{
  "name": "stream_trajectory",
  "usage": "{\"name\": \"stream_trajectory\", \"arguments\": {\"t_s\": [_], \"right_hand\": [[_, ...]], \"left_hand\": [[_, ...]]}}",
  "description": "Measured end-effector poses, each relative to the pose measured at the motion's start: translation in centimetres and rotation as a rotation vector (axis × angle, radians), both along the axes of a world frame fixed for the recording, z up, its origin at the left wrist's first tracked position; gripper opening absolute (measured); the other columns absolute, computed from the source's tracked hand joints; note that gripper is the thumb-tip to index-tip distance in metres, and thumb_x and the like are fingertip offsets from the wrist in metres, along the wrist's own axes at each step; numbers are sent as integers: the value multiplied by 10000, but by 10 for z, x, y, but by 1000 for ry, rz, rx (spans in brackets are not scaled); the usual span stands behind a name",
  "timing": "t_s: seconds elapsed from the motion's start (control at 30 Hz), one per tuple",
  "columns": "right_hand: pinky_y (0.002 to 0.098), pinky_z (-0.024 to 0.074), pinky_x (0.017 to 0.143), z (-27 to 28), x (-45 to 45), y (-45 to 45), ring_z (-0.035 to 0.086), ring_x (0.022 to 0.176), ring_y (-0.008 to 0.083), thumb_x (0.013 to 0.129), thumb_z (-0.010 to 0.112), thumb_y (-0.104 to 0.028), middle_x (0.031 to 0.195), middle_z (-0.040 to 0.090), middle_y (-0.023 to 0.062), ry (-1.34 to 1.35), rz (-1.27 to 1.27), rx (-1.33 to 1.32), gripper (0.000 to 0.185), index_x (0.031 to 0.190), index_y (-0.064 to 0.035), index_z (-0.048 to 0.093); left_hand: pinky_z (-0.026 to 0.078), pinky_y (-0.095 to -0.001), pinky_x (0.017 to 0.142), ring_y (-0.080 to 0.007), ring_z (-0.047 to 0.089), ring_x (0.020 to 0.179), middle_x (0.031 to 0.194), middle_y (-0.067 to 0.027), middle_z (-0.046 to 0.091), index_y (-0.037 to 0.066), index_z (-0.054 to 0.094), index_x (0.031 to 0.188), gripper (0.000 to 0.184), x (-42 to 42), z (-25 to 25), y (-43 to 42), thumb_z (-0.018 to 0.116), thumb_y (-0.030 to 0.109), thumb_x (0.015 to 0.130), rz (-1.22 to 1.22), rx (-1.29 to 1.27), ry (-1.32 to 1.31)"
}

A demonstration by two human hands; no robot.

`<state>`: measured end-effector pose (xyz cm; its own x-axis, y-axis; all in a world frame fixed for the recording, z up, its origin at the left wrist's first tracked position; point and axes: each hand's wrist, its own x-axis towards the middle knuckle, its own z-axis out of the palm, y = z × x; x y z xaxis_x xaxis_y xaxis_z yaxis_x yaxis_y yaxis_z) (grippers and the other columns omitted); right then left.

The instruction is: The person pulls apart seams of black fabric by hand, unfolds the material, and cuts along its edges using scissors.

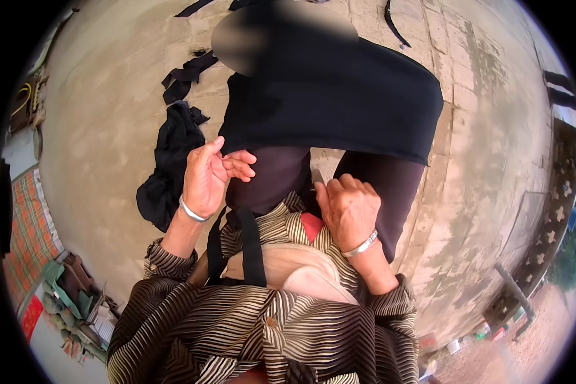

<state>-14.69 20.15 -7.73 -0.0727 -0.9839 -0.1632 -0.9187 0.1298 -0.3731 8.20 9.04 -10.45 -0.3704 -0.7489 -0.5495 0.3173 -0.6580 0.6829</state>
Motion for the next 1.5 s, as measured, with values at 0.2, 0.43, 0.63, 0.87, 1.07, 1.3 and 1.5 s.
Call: {"name": "stream_trajectory", "arguments": {"t_s": [0.2, 0.43, 0.63, 0.87, 1.07, 1.3, 1.5], "right_hand": [[385, 416, 703, 20, 4, -26, 548, 797, 276, 697, 654, -53, 860, 549, 96, -78, 114, -280, 171, 844, -58, 567], [389, 415, 829, 19, 46, -69, 559, 904, 257, 715, 656, -110, 967, 561, 106, -238, 309, -470, 326, 1023, -20, 600], [360, 426, 739, -2, 61, -81, 536, 780, 235, 686, 632, -135, 835, 533, 86, -214, 427, -544, 255, 907, -14, 585], [354, 415, 686, -11, 50, -69, 509, 714, 218, 652, 624, -114, 754, 478, 66, -165, 469, -584, 208, 839, -34, 582], [374, 427, 792, -4, 12, -74, 559, 809, 233, 686, 609, -88, 881, 562, 88, 42, 339, -583, 197, 877, -39, 595], [390, 419, 773, 26, -69, -58, 559, 856, 307, 557, 572, 38, 904, 568, 113, 173, -5, -616, 424, 976, -16, 602], [387, 471, 717, 48, -131, -78, 587, 848, 342, 584, 498, 97, 908, 586, 126, 145, -339, -873, 409, 931, -64, 644]], "left_hand": [[549, -324, 588, -260, 680, 632, 836, -261, 673, 11, 545, 763, 322, 2, 4, 0, 495, 254, 968, -35, -70, -80], [352, -207, 447, -84, 484, 471, 644, -84, 615, 14, 584, 758, 246, 1, 19, 2, 576, 183, 937, -78, -128, -305], [264, -170, 429, -9, 395, 472, 606, -12, 578, 11, 589, 771, 132, 4, 20, 8, 637, 42, 890, -95, -136, -238], [290, -170, 446, -10, 439, 507, 631, 5, 572, 32, 562, 757, 136, 9, 25, 11, 648, 25, 863, -212, -69, -181], [287, -187, 441, -28, 401, 479, 603, -5, 529, 30, 526, 711, 150, 8, 30, 24, 618, -15, 821, -275, 27, -167], [329, -174, 453, -33, 445, 493, 637, -29, 578, 14, 563, 736, 83, 20, 48, 32, 622, 11, 794, -327, -106, -137], [318, -203, 459, -55, 393, 498, 681, -13, 531, -2, 579, 904, 79, 2, 89, -34, 545, 30, 840, 60, -349, 213]]}}
